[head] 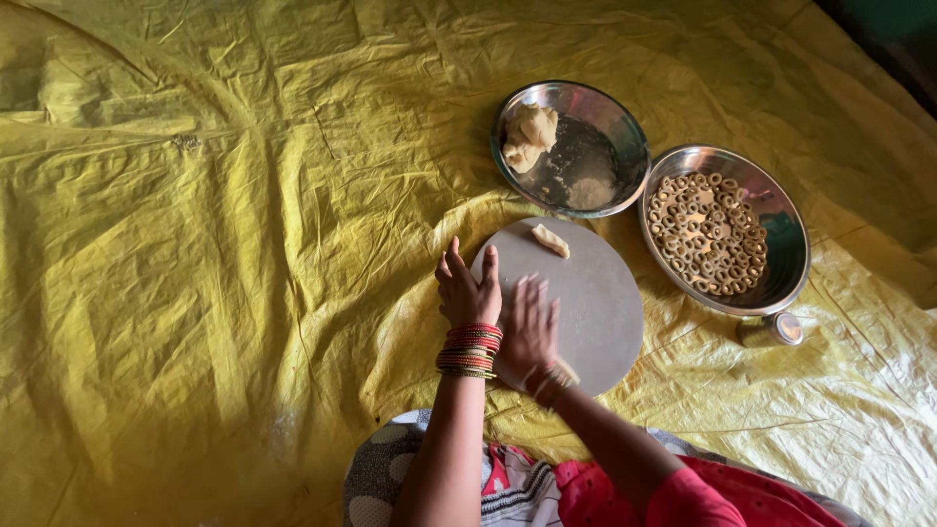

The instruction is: The person rolls small pieces of dough into thin ropes on a round board, then joins the ends to form rings and places them into a metal bowl. The process is repeated with multiple pieces of dough.

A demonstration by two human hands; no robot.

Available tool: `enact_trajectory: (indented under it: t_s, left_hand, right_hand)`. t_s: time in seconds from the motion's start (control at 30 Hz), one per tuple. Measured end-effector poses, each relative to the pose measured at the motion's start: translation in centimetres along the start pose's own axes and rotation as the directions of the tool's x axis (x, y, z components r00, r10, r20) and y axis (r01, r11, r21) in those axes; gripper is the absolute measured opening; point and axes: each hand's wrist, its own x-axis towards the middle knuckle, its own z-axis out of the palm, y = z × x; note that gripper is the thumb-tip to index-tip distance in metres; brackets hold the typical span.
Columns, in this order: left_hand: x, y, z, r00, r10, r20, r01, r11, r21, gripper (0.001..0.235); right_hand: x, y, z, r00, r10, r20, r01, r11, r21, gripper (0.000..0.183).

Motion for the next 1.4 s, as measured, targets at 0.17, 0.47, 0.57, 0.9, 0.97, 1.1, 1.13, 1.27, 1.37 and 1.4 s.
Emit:
enact_trajectory:
  t_s: [0.17,0.47,0.57,0.9,0.97,1.1,1.13,1.27,1.37,1.4]
  left_hand:
    - [0.0,0.4,-0.1,1.000,-0.008,0.013,0.008,1.000,0.014,0.082]
    - [0.1,0.4,0.2,0.999,-0.013,0.033,0.011,0.999,0.037,0.082]
    - [0.2,0.3,0.5,0.999,-0.022,0.035,0.020,0.999,0.049,0.082]
    - [0.4,-0.6,1.2,0.999,-0.026,0.024,0.025,0.996,0.080,0.080]
    - [0.4,-0.5,1.1,0.999,-0.034,0.021,0.033,0.998,0.060,0.080]
    - [0.7,-0.3,1.0,0.998,-0.032,0.051,0.030,0.999,0.036,0.080]
    - [0.6,-0.4,1.0,0.998,-0.027,0.053,0.026,0.999,0.029,0.080]
    - [0.7,-0.4,0.6,0.998,-0.016,0.057,0.016,1.000,0.005,0.080]
    - [0.7,-0.4,0.3,0.999,-0.020,0.043,0.020,1.000,-0.018,0.081]
    - [0.7,-0.4,0.2,0.999,-0.022,0.037,0.023,0.999,-0.024,0.082]
  right_hand:
    - [7.3,7.5,0.2,0.946,0.260,-0.191,-0.204,0.941,0.270,0.101]
    - [4.0,15.9,1.6,0.954,0.271,-0.130,-0.137,0.777,0.614,0.080]
    - [0.5,16.1,3.3,0.945,0.277,-0.172,-0.123,0.793,0.597,0.060]
    - [1.9,17.0,-1.0,0.944,0.321,-0.069,-0.265,0.869,0.417,0.018]
    - [2.4,16.6,-4.2,0.948,0.305,-0.087,-0.246,0.880,0.406,0.020]
    - [2.4,14.9,-11.1,0.963,0.147,-0.226,-0.029,0.891,0.453,0.022]
    - [2.2,14.0,-12.4,0.962,0.092,-0.256,0.028,0.902,0.431,0.023]
    - [1.2,11.1,-15.9,0.976,-0.021,-0.216,0.120,0.881,0.458,0.020]
    - [0.3,10.6,-15.5,0.968,-0.061,-0.245,0.179,0.849,0.498,0.019]
    - [0.1,10.9,-14.6,0.968,-0.064,-0.242,0.185,0.834,0.520,0.018]
